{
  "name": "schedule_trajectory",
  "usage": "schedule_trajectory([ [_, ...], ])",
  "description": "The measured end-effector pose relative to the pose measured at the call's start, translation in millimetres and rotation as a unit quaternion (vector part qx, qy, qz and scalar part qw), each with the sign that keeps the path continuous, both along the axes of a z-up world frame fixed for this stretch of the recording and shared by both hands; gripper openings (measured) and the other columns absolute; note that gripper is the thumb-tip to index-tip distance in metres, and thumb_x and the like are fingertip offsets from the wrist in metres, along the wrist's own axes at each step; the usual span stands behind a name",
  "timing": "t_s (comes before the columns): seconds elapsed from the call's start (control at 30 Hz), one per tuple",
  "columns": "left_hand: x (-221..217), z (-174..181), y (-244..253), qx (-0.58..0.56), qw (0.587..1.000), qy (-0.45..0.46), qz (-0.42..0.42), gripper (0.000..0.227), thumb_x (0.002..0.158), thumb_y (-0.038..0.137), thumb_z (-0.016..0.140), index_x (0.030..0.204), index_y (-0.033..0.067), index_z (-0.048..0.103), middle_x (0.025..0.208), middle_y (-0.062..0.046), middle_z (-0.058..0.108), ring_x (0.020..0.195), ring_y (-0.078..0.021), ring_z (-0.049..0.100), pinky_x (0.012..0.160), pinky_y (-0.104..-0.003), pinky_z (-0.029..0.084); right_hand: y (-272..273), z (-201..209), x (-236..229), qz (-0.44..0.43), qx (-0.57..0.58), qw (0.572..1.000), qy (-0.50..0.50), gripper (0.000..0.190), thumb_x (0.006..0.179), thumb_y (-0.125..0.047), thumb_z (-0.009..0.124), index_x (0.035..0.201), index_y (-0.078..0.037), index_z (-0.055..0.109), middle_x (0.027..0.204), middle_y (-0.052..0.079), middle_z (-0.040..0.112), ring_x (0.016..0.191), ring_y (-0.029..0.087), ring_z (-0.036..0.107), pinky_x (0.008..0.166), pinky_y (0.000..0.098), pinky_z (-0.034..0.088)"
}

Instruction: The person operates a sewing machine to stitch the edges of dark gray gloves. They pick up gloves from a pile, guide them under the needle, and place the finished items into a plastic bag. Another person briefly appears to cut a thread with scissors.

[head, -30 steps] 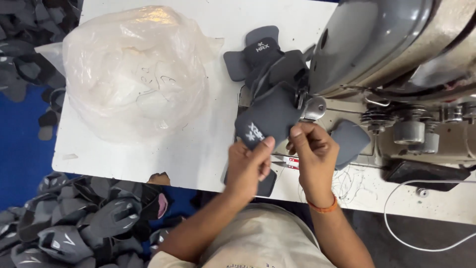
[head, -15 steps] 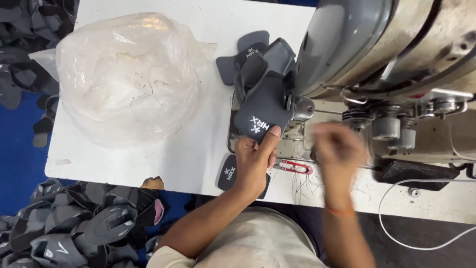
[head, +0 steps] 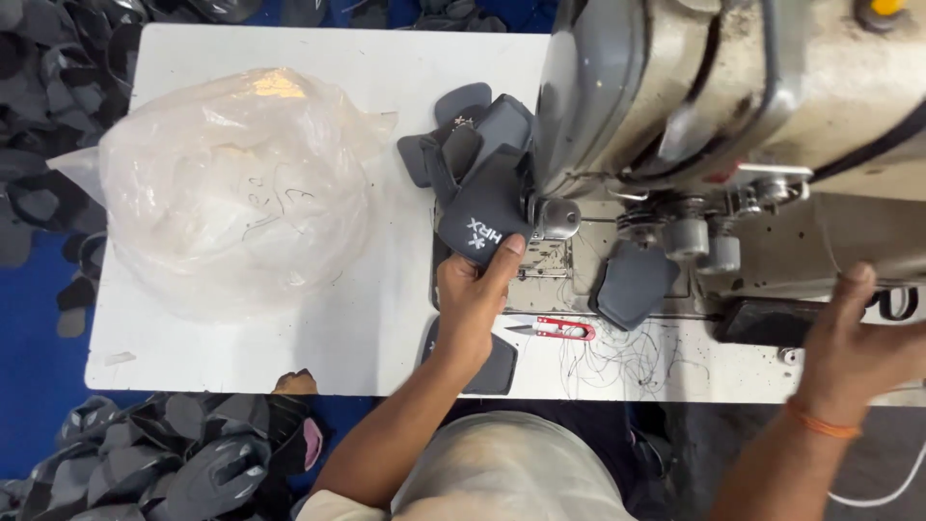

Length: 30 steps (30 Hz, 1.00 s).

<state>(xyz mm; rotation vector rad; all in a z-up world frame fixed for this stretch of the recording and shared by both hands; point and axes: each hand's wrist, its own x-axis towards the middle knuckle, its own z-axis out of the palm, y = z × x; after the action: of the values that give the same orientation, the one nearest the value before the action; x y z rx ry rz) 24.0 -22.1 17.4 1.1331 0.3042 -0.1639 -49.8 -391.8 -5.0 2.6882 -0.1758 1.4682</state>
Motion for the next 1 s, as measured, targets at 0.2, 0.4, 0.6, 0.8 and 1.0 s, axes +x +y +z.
schedule_trajectory([
  [0.2,-5,-13,29,0.073,0.992,-0.084,-0.057,0.031,0.095,0.031,0.074,0.077,0.0062,0.066,0.063,0.005,0.056,0.052,-0.0033,0.049,0.047,-0.023,0.038,81,-30,1,0.152,0.391,0.908,0.018,0.03,0.111,-0.014,0.057,0.134,0.005,0.056,0.127,0.02,0.054,0.093,0.03,0.059,0.077,0.0445,0.048],
  [0.4,-45,-61,22,0.13,0.989,-0.067,-0.02,0.031,0.097,0.024,0.07,0.075,0.0029,0.063,0.057,0.002,0.054,0.049,-0.0067,0.045,0.045,-0.024,0.034,125,-79,29,-0.042,0.182,0.946,0.266,0.077,0.076,-0.038,0.09,0.122,0.01,0.05,0.113,0.036,0.057,0.099,0.05,0.055,0.086,0.0529,0.045],
  [0.6,-57,-49,-6,0.234,0.947,-0.173,-0.134,0.027,0.096,0.024,0.072,0.082,0.0014,0.07,0.063,0.0,0.06,0.057,-0.0053,0.049,0.051,-0.024,0.04,126,-60,9,0.08,0.36,0.908,0.201,0.046,0.095,-0.009,0.081,0.131,-0.001,0.054,0.116,0.021,0.065,0.107,0.039,0.064,0.09,0.0455,0.053],
  [0.8,-47,-43,-3,0.066,0.964,-0.08,-0.243,0.04,0.109,0.029,0.069,0.093,-0.0075,0.063,0.079,0.0,0.054,0.073,-0.0081,0.045,0.062,-0.028,0.038,194,-4,-42,0.377,0.159,0.889,0.208,0.048,0.084,0.008,0.064,0.128,-0.01,0.053,0.127,0.012,0.072,0.111,0.028,0.063,0.091,0.0405,0.046],
  [1.0,-48,0,25,0.088,0.962,-0.154,-0.206,0.034,0.096,0.031,0.072,0.11,-0.0007,0.072,0.085,0.002,0.07,0.078,-0.0056,0.06,0.068,-0.026,0.051,203,56,-36,0.437,0.302,0.813,0.241,0.053,0.082,-0.01,0.07,0.132,-0.002,0.053,0.126,0.02,0.063,0.116,0.038,0.057,0.104,0.0458,0.042],
])
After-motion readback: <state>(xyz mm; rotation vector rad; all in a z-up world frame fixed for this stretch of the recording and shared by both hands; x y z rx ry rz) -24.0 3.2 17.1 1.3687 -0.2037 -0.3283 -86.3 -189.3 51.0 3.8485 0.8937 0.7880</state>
